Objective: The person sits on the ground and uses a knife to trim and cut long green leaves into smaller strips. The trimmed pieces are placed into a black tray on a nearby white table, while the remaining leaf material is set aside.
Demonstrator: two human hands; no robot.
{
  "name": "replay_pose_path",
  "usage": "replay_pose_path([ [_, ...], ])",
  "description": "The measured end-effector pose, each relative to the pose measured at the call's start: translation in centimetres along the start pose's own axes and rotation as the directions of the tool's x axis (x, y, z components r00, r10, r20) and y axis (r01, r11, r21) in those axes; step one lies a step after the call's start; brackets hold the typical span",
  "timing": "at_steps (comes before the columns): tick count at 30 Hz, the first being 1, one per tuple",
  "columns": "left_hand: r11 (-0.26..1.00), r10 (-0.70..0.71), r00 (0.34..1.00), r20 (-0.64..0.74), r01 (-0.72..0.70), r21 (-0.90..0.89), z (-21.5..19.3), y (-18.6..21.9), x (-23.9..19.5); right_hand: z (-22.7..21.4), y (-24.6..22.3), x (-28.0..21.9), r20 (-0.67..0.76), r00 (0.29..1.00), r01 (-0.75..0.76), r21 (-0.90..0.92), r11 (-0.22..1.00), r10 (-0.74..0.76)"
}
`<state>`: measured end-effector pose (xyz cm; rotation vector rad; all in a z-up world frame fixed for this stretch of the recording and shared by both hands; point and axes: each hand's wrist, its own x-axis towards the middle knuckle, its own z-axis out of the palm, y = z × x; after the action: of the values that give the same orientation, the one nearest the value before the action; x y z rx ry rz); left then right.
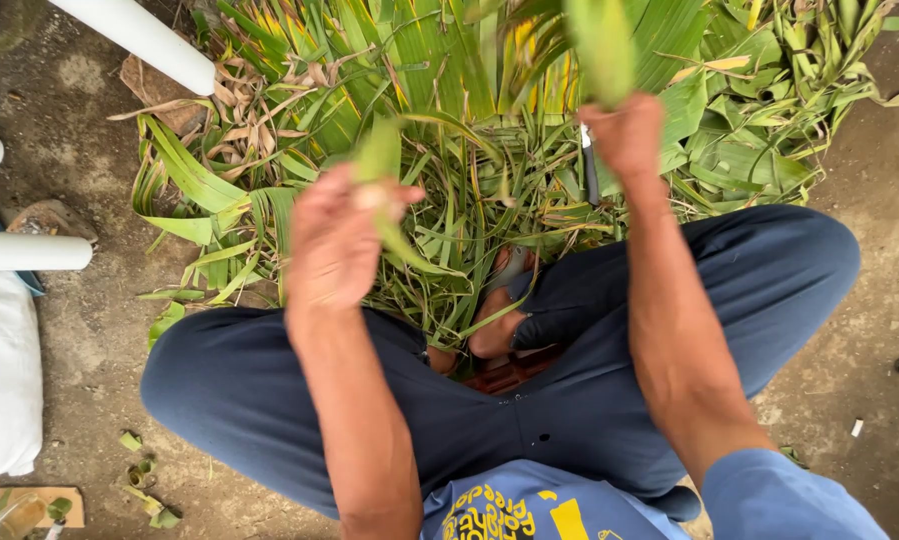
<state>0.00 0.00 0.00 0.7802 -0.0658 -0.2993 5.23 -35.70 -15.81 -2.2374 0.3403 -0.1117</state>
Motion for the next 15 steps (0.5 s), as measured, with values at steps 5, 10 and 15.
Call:
replay_pose_path([
  [5,0.97,0.23,0.962,-0.149,-0.238,-0.04,-1.9,6.1,-2.7,-4.9,-3.3,-1.1,-0.054,0.687,-0.65,0.402,0.645,0.725],
  [10,0.97,0.232,0.925,-0.3,-0.242,0.007,-4.1,3.1,-0.8,-3.0,-9.5,-4.2,0.319,0.836,-0.531,0.676,0.511,0.446],
  [15,0.987,0.051,0.955,-0.293,-0.002,0.163,-1.2,-1.4,1.1,2.5,-8.1,-4.8,0.62,0.784,-0.569,0.689,0.449,0.041],
])
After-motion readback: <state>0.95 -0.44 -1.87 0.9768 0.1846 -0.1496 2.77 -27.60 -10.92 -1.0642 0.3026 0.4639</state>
